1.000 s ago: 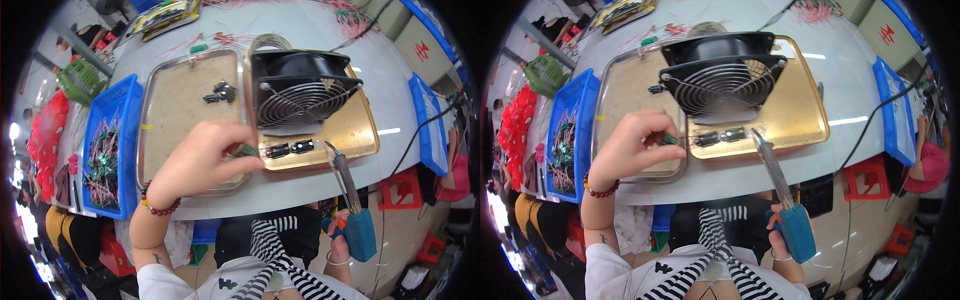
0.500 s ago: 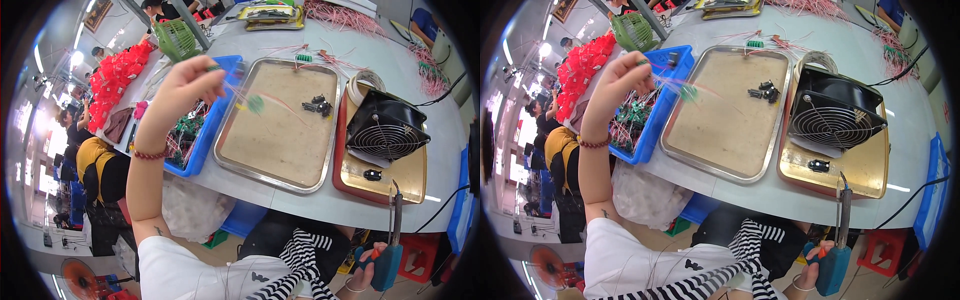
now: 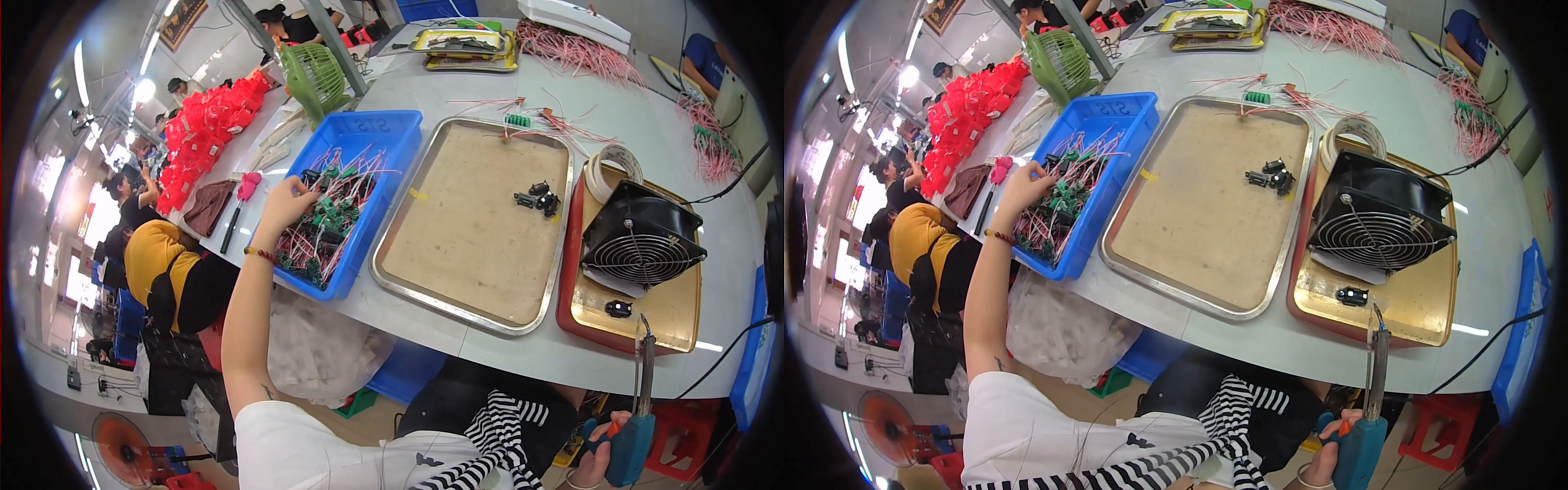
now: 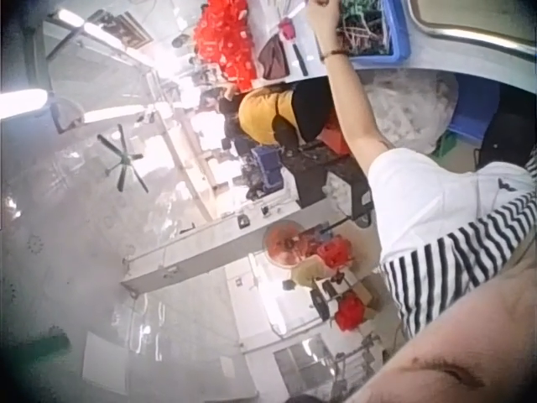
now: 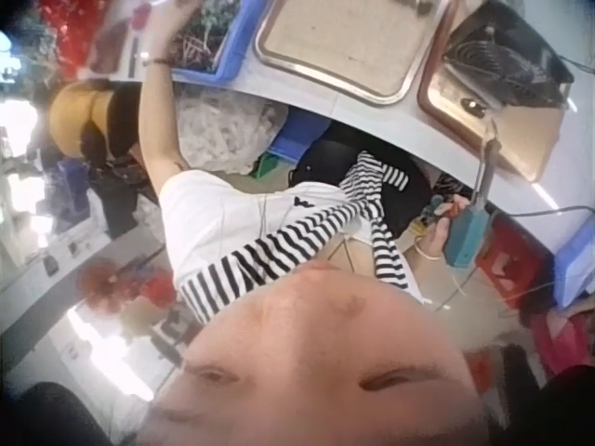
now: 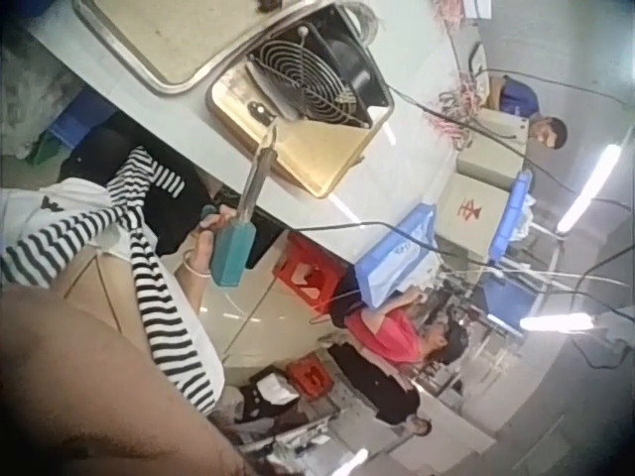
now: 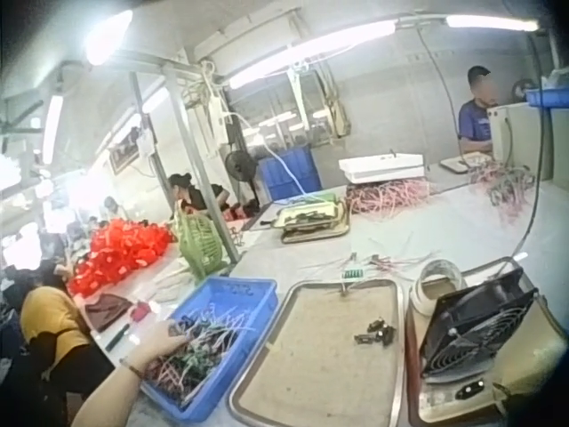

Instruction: The person solders wires attached to circuit boards onto components using a soldering iron, then transfers small plastic parts from a bin onto a tray by hand.

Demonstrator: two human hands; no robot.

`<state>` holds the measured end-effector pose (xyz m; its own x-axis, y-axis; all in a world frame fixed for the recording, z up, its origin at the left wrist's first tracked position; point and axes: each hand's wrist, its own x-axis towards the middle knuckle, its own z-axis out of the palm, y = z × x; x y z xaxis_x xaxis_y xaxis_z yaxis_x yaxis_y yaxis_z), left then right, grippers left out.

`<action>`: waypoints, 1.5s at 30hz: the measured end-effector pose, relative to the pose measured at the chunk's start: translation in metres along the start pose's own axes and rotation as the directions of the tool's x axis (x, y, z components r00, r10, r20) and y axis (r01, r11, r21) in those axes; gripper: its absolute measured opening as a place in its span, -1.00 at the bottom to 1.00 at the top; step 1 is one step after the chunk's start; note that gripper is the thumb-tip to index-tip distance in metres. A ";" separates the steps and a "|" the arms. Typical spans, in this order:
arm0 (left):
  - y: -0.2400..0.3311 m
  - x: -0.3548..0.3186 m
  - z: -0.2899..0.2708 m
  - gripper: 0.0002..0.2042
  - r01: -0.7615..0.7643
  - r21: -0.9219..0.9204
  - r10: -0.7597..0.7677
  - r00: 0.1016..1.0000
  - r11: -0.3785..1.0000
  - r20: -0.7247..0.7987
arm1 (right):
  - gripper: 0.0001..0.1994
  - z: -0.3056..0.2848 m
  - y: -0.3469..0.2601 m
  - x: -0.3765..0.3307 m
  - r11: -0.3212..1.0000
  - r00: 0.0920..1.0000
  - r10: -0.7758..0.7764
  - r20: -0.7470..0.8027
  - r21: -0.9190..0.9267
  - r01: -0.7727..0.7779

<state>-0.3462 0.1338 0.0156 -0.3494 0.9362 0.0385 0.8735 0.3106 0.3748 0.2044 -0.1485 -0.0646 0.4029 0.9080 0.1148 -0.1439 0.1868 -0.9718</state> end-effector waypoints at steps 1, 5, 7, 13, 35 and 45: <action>-0.001 -0.004 -0.001 -0.70 0.011 0.002 -0.011 1.000 1.000 -0.012 | -0.48 -0.003 0.001 0.002 0.999 0.998 -0.046 0.046 -0.001 0.046; 0.007 -0.019 -0.013 -0.72 -0.035 0.398 0.077 0.993 0.917 -0.089 | -0.49 0.003 0.006 0.013 0.992 0.980 -0.128 0.152 0.029 0.125; 0.027 -0.024 -0.006 -0.72 -0.055 0.595 0.202 0.962 0.802 -0.183 | -0.50 0.012 0.009 0.022 0.987 0.970 -0.164 0.180 0.038 0.159; 0.159 -0.082 0.013 -0.73 -0.496 0.392 0.572 0.814 0.775 -0.101 | -0.51 0.019 -0.002 0.025 0.968 0.951 -0.242 0.194 -0.020 0.251; 0.233 -0.078 0.148 -0.75 -0.802 -0.180 0.806 0.588 0.570 -0.065 | -0.38 -0.010 0.001 0.015 0.988 0.991 -0.092 -0.092 -0.135 0.079; 0.239 -0.087 0.141 -0.84 -0.694 -0.425 0.774 0.633 0.581 0.023 | -0.26 -0.018 -0.005 0.014 0.995 0.991 0.007 -0.135 -0.102 -0.021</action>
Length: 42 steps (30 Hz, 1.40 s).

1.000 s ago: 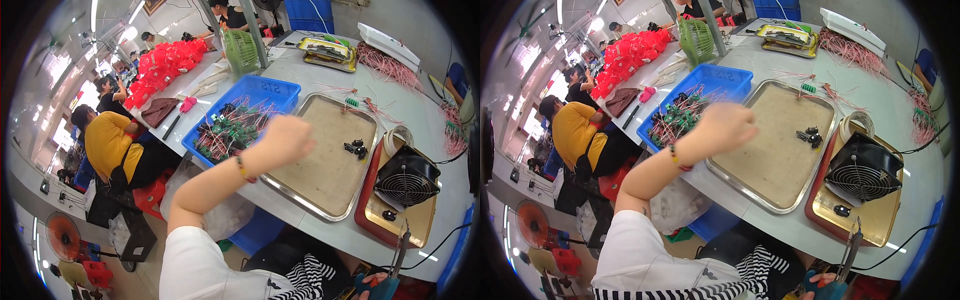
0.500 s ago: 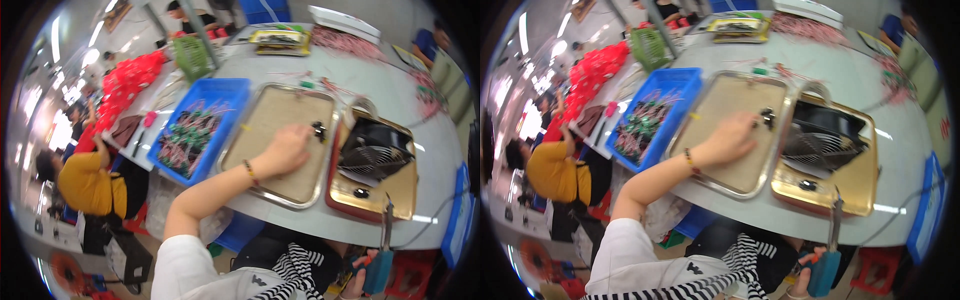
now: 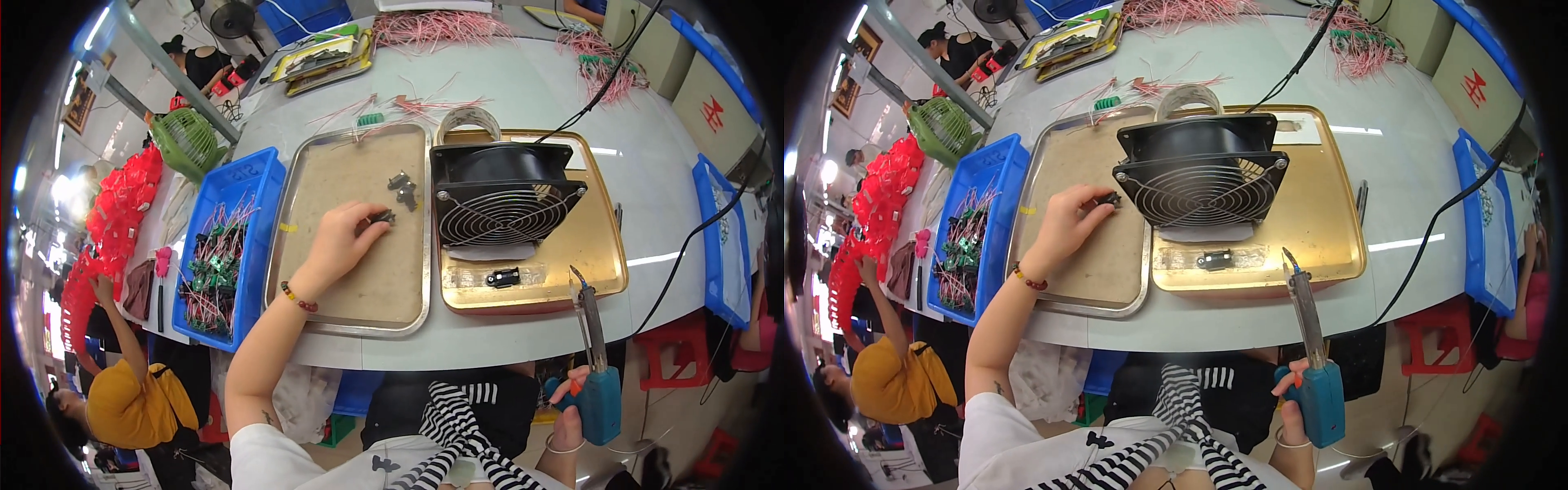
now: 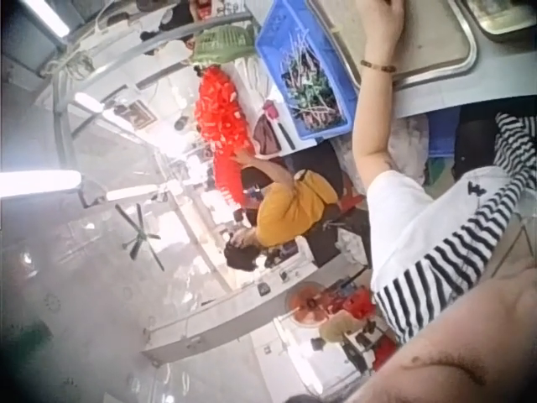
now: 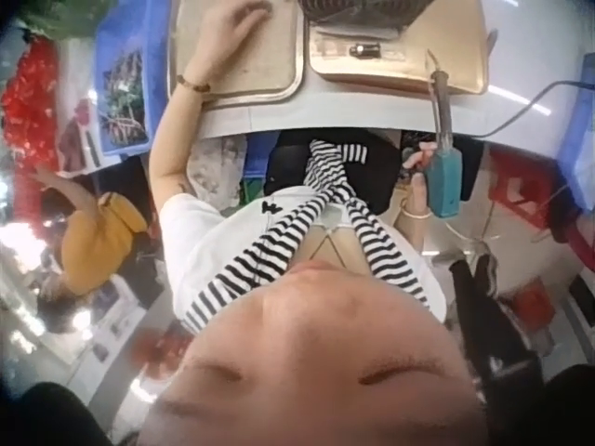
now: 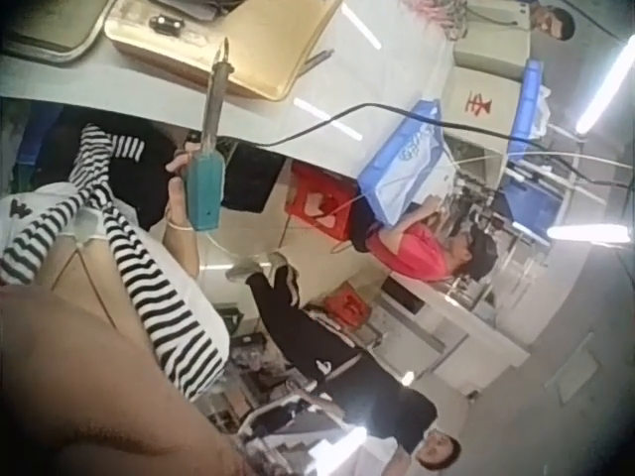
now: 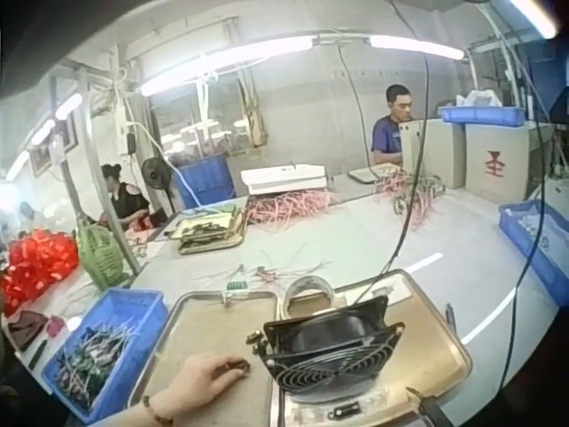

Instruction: The person solders wires attached to circuit boards onto components using a soldering iron, then transfers small plastic parts from a bin onto a tray by hand.

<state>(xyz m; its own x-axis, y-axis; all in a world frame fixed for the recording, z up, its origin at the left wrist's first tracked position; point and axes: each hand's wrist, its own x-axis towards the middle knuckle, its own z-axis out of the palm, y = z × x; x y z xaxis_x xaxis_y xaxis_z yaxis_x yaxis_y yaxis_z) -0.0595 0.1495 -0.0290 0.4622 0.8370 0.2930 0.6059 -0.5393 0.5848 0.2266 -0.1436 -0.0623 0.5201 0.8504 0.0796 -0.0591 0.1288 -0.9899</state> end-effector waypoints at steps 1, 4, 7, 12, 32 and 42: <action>0.001 0.001 0.002 -0.85 0.021 -0.045 -0.022 1.000 0.999 -0.008 | -0.26 0.000 0.001 0.001 1.000 1.000 -0.001 -0.002 -0.003 0.001; 0.008 0.012 0.010 -0.86 -0.030 -0.005 0.030 0.995 1.000 0.092 | -0.45 0.000 0.006 0.002 0.993 0.994 -0.105 0.022 0.057 0.104; 0.022 0.016 0.005 -0.89 -0.025 -0.015 0.026 0.999 1.000 0.041 | -0.46 0.000 0.007 0.000 0.994 0.994 -0.108 0.025 0.036 0.107; -0.001 0.018 0.011 -0.90 -0.176 0.243 0.188 0.982 0.954 -0.025 | -0.44 -0.001 0.007 0.001 0.995 0.995 -0.093 0.023 0.033 0.093; -0.156 0.194 -0.028 -0.68 0.370 -0.348 -0.311 0.926 0.861 0.214 | -0.29 -0.013 0.009 -0.013 0.995 0.979 0.092 -0.181 -0.009 -0.095; -0.149 0.213 -0.019 -0.71 0.422 -0.059 -0.387 0.872 0.905 0.301 | -0.33 0.002 -0.003 0.000 0.997 0.988 0.064 -0.143 -0.030 -0.069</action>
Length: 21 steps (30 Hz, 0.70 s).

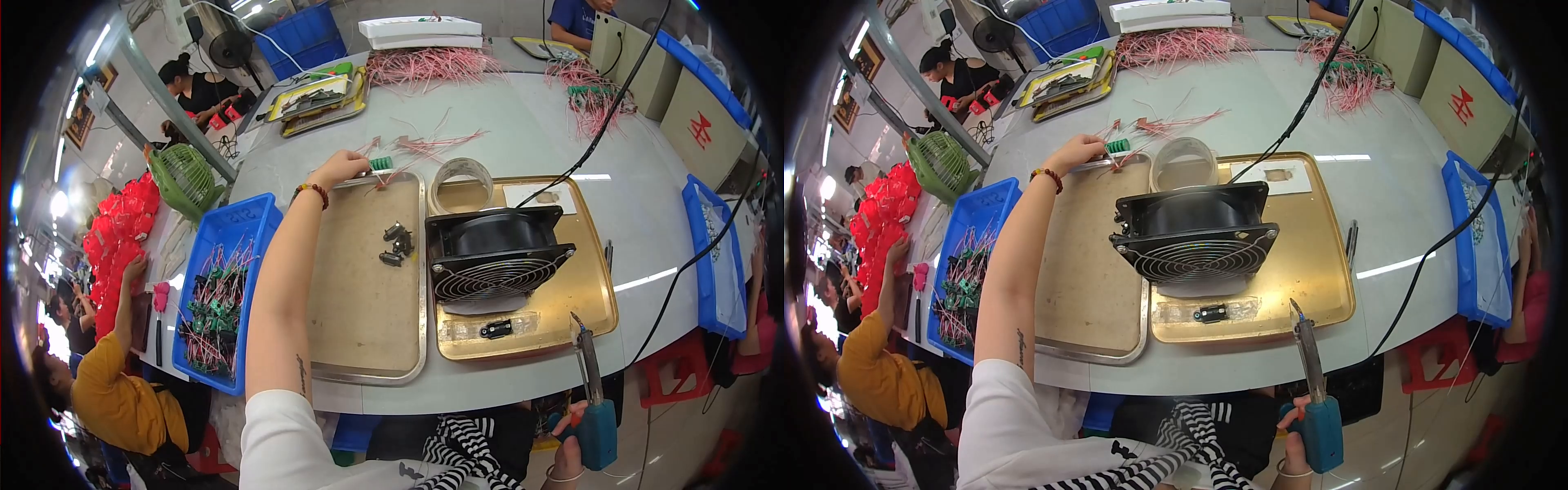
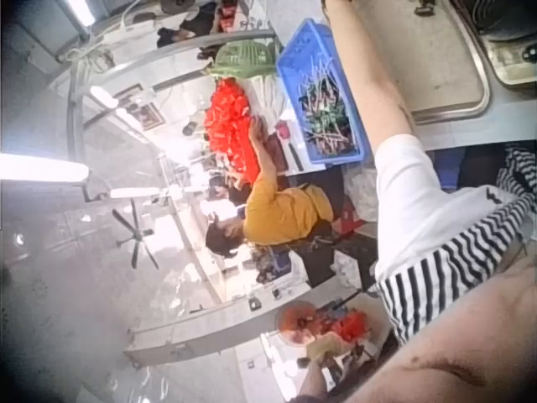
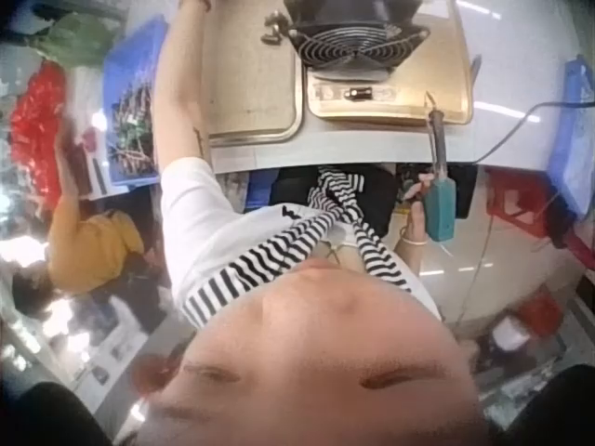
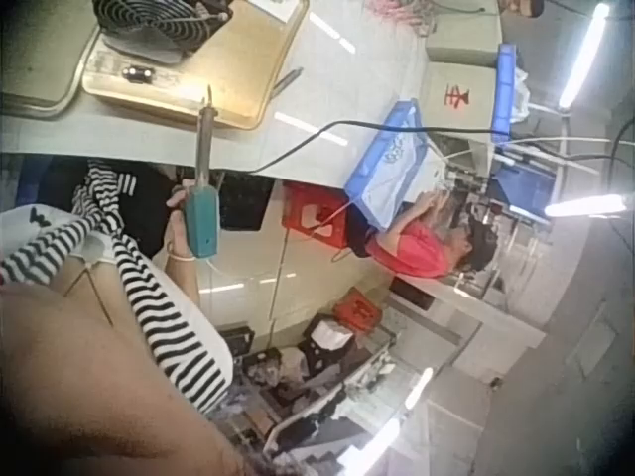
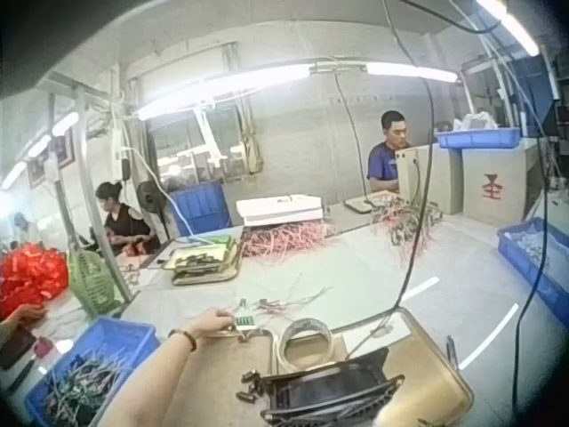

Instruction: The person solders wires attached to circuit boards onto components using a soldering iron, then transfers small plastic parts from a bin onto a tray by hand.

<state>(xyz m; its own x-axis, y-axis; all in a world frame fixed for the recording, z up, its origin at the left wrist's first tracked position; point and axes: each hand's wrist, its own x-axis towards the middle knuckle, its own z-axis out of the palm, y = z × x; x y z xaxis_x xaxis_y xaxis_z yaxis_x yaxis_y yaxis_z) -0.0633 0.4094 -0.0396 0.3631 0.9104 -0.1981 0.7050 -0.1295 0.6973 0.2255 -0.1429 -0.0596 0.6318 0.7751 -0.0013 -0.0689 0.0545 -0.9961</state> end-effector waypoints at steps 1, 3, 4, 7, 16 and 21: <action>-0.006 0.004 0.001 -0.71 -0.001 0.000 0.001 1.000 1.000 0.000 | -0.33 0.000 0.000 -0.001 1.000 1.000 0.001 0.000 0.009 -0.001; -0.017 0.011 0.004 -0.70 -0.063 0.015 0.064 0.991 0.998 -0.116 | -0.33 -0.001 0.000 -0.001 1.000 1.000 0.002 0.000 0.004 -0.002; -0.023 0.013 0.005 -0.70 -0.063 0.015 0.064 0.991 0.998 -0.115 | -0.32 -0.003 0.000 -0.002 1.000 1.000 0.003 0.002 -0.001 -0.003; -0.024 0.010 0.005 -0.72 -0.099 0.057 0.111 0.953 0.993 -0.282 | -0.31 -0.008 0.003 -0.003 1.000 1.000 -0.015 -0.017 -0.016 0.014; 0.036 -0.102 -0.044 -0.62 -0.191 0.417 0.433 0.648 0.888 -0.626 | -0.27 -0.008 0.002 -0.004 0.998 0.998 -0.053 -0.042 0.028 0.055; 0.071 -0.260 0.018 -0.66 -0.170 0.379 0.258 0.946 0.910 -0.195 | -0.25 -0.013 0.011 0.002 0.994 0.995 -0.102 -0.001 0.041 0.102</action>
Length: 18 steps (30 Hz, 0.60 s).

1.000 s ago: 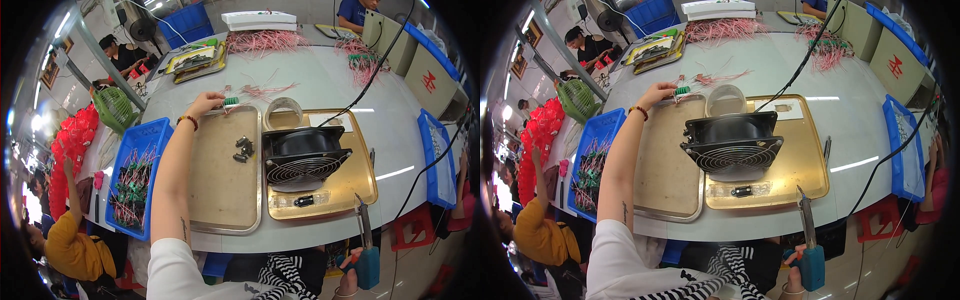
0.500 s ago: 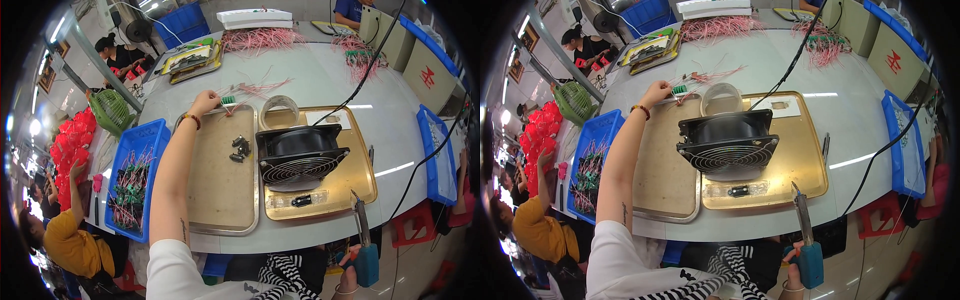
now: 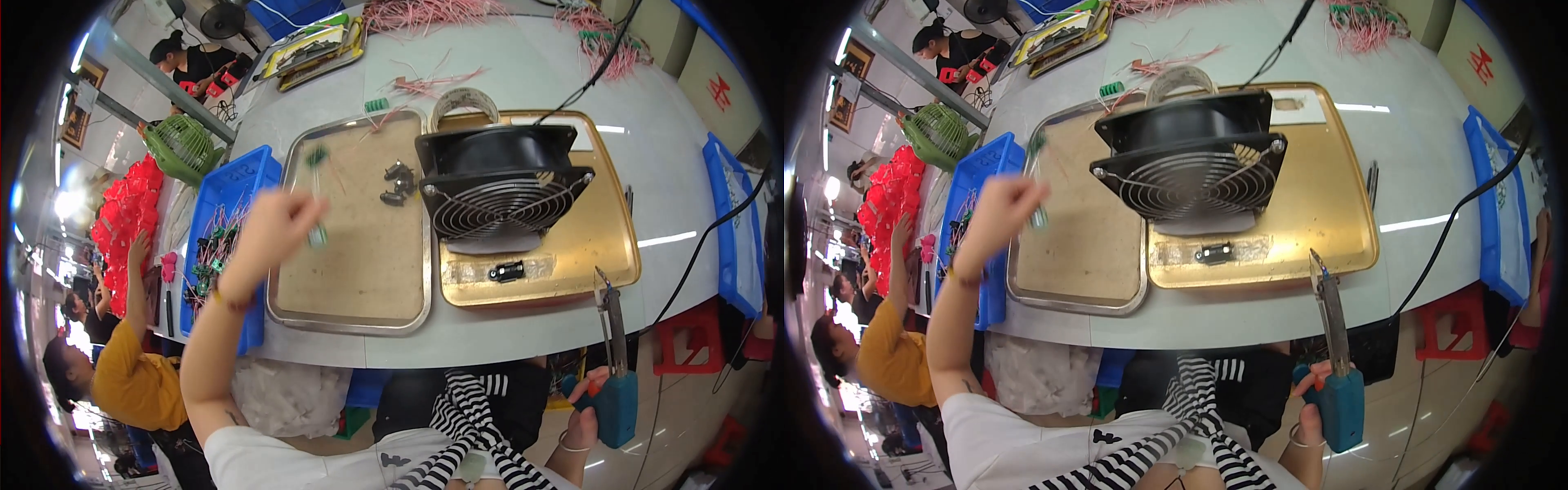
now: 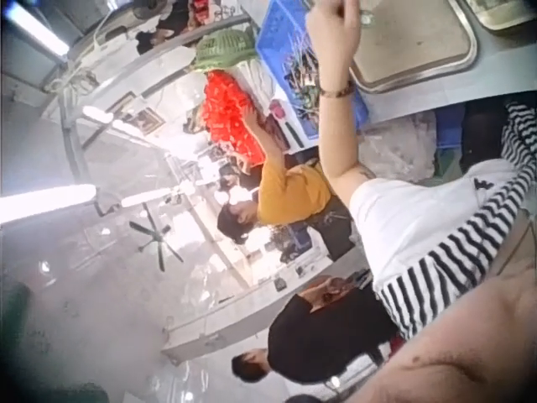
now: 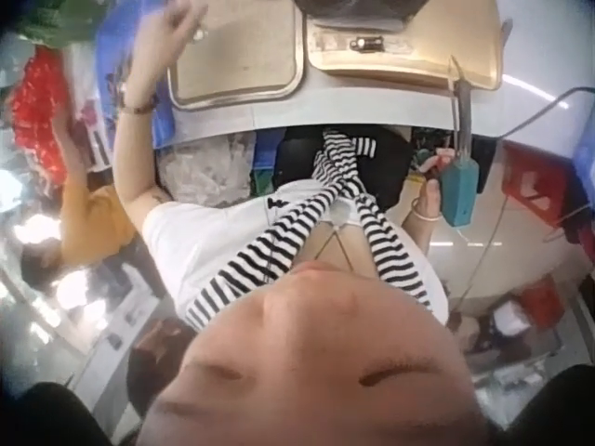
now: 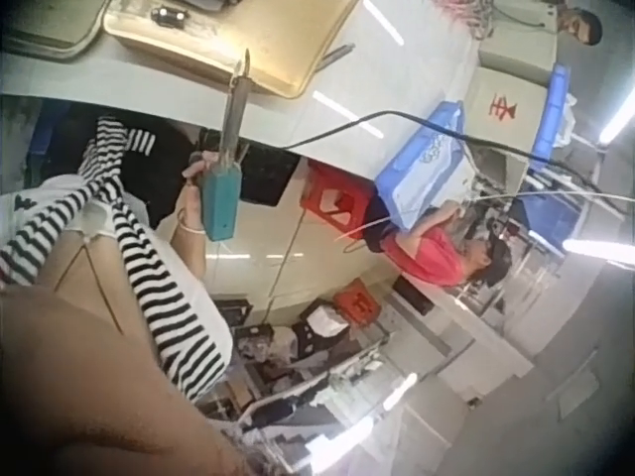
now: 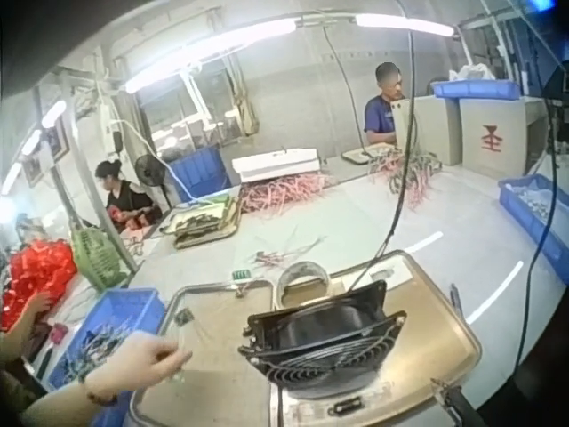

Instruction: The person solders wires attached to circuit boards onto components using a soldering iron, then transfers small plastic parts from a bin onto a tray by hand.

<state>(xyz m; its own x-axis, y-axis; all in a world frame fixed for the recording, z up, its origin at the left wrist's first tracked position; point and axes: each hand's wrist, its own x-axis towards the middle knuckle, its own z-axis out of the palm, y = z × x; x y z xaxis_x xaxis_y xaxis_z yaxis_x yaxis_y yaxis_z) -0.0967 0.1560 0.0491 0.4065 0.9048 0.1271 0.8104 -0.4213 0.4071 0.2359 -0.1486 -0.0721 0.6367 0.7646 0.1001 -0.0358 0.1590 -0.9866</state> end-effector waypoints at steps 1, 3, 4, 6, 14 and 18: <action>0.011 -0.025 0.006 -0.67 0.025 0.098 -0.038 0.989 0.995 0.140 | -0.26 -0.003 0.004 0.000 0.999 0.999 -0.032 0.039 -0.001 0.032; 0.021 -0.064 0.026 -0.65 -0.070 0.139 0.032 0.965 0.988 0.262 | -0.31 -0.003 0.007 0.001 0.996 0.991 -0.086 0.099 0.003 0.086; 0.022 -0.076 0.034 -0.64 -0.106 0.169 0.049 0.950 0.980 0.309 | -0.31 -0.003 0.006 0.002 0.997 0.992 -0.076 0.100 0.005 0.075; 0.024 -0.081 0.039 -0.69 -0.091 0.194 0.027 0.951 0.977 0.307 | -0.34 -0.004 0.006 0.002 0.994 0.987 -0.106 0.119 0.004 0.106; 0.027 -0.044 0.020 -0.56 -0.191 -0.090 0.189 0.981 0.977 -0.034 | -0.43 -0.004 0.000 -0.011 0.993 0.988 -0.116 0.107 0.019 0.114; 0.014 -0.041 0.017 -0.57 0.035 -0.259 0.056 0.940 0.965 0.335 | -0.44 -0.004 0.002 -0.014 0.993 0.988 -0.122 0.091 0.014 0.121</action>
<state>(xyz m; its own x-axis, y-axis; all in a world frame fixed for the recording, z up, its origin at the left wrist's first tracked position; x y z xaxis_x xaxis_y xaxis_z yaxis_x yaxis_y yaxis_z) -0.0946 0.1122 0.0346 0.5688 0.8066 -0.1610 0.6872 -0.3584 0.6319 0.2301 -0.1614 -0.0764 0.5636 0.7931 0.2311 0.0306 0.2595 -0.9653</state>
